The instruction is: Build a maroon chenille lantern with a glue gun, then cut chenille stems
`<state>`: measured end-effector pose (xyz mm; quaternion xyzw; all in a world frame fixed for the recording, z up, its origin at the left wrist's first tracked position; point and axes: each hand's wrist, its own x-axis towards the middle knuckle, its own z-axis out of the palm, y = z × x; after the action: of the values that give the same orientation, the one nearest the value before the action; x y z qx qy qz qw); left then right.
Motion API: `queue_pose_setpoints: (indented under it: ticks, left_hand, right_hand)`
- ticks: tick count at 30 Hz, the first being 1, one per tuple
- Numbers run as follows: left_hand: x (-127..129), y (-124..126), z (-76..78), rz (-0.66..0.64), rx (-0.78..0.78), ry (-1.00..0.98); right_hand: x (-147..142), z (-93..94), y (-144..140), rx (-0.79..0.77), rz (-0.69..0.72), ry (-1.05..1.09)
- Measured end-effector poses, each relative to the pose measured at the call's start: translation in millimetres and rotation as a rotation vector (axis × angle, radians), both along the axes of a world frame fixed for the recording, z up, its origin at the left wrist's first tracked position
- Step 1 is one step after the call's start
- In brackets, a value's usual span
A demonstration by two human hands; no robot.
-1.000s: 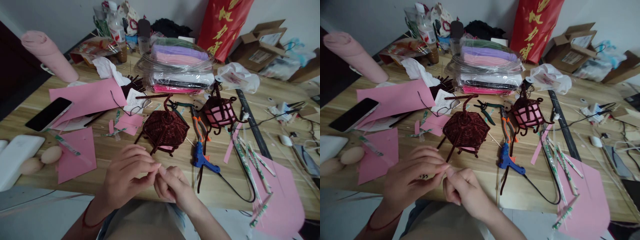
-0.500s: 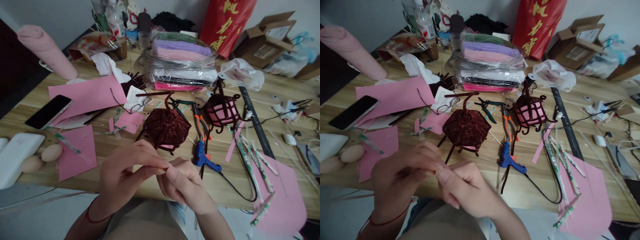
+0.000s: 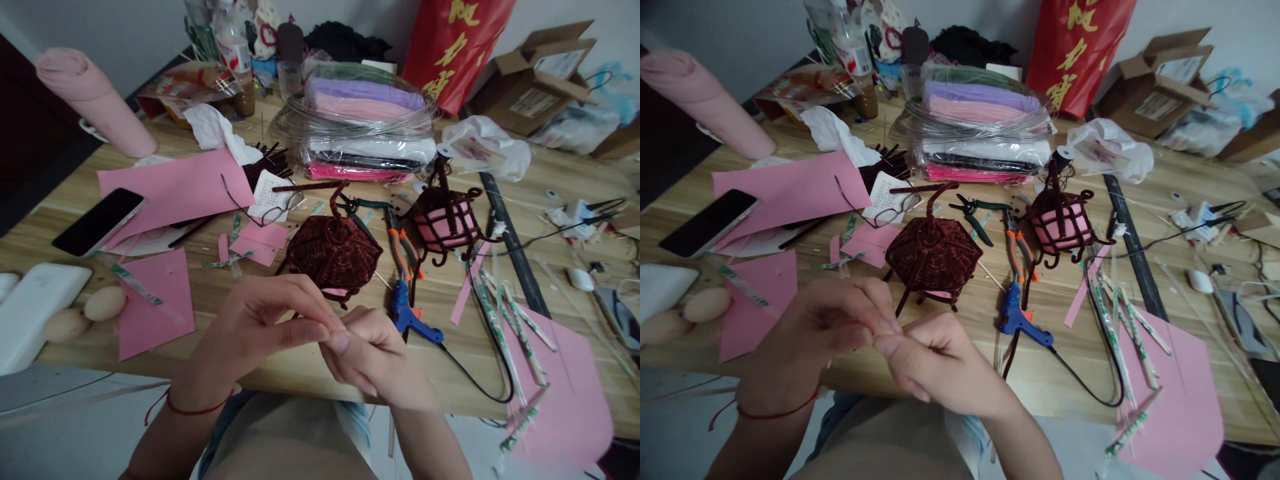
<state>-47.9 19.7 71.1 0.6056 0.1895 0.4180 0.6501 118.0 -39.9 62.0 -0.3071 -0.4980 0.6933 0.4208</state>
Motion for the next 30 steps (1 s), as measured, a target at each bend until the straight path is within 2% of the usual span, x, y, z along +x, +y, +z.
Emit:
queue_pose_setpoints:
  ticks: [7,14,19,25,27,30]
  left_hand:
    - [-3.5,-5.0,-18.8,-0.016,-0.037,-0.012]
    - [-12.6,-29.3,-44.4,-0.008,-0.156,0.041]
    - [-16.2,-41.9,-41.3,0.019,-0.123,0.129]
    - [-14.3,-53.8,-35.2,0.014,-0.106,0.114]
    - [-12.1,-54.4,-33.2,0.063,-0.056,0.117]
    - [-9.2,-45.8,-30.1,0.249,0.071,0.232]
  right_hand:
    - [4.7,-9.4,-0.3,-0.023,0.035,-0.101]
    - [8.7,-27.4,-12.7,-0.064,0.157,-0.219]
    - [6.5,-39.1,-21.2,-0.068,0.186,-0.194]
    - [2.0,-42.8,-25.1,-0.036,0.254,-0.047]
    - [-1.9,-39.9,-24.0,-0.009,0.202,-0.046]
    - [-8.8,-29.0,-18.7,0.037,-0.08,-0.196]
